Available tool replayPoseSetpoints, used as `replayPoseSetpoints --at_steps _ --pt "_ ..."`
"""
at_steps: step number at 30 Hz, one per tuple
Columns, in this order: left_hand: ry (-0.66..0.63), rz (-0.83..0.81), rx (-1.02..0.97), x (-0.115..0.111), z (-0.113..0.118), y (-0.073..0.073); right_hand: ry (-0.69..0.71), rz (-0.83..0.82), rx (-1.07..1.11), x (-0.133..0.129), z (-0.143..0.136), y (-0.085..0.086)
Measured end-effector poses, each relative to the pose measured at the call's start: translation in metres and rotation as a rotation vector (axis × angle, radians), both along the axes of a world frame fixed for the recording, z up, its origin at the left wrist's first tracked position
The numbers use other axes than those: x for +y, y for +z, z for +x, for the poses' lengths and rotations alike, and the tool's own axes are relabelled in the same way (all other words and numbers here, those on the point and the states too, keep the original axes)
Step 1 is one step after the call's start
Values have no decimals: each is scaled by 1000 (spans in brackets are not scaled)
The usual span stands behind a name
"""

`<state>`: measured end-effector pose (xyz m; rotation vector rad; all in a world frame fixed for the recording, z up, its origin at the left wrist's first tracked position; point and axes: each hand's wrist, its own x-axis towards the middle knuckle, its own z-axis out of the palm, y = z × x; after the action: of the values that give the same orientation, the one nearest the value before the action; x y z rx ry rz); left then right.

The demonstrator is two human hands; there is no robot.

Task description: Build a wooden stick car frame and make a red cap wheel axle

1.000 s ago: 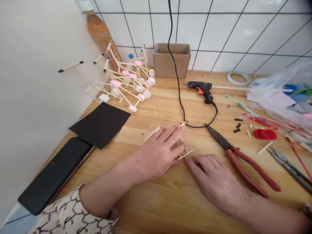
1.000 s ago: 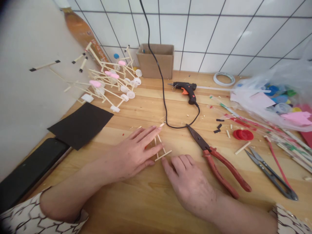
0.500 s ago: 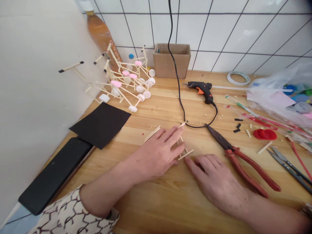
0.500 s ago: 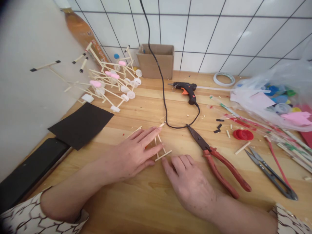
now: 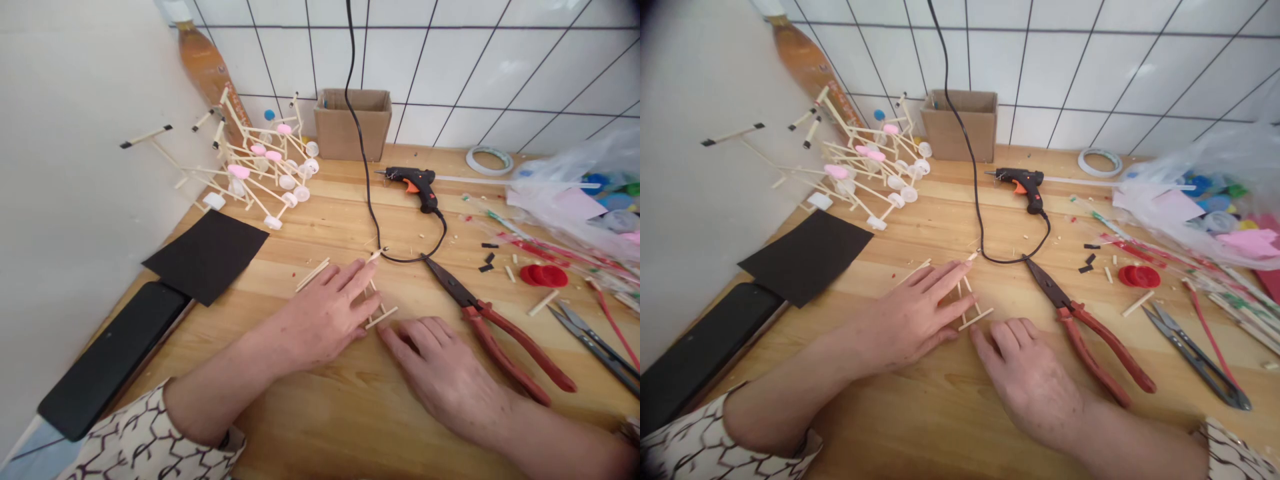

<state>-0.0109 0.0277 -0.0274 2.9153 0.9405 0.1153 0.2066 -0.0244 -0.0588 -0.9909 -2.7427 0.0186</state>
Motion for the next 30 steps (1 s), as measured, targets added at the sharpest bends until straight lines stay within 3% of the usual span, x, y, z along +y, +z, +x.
replayPoseSetpoints --at_steps 30 --pt "-8 21 -41 -1 -1 -3 11 -14 35 0 -1 2"
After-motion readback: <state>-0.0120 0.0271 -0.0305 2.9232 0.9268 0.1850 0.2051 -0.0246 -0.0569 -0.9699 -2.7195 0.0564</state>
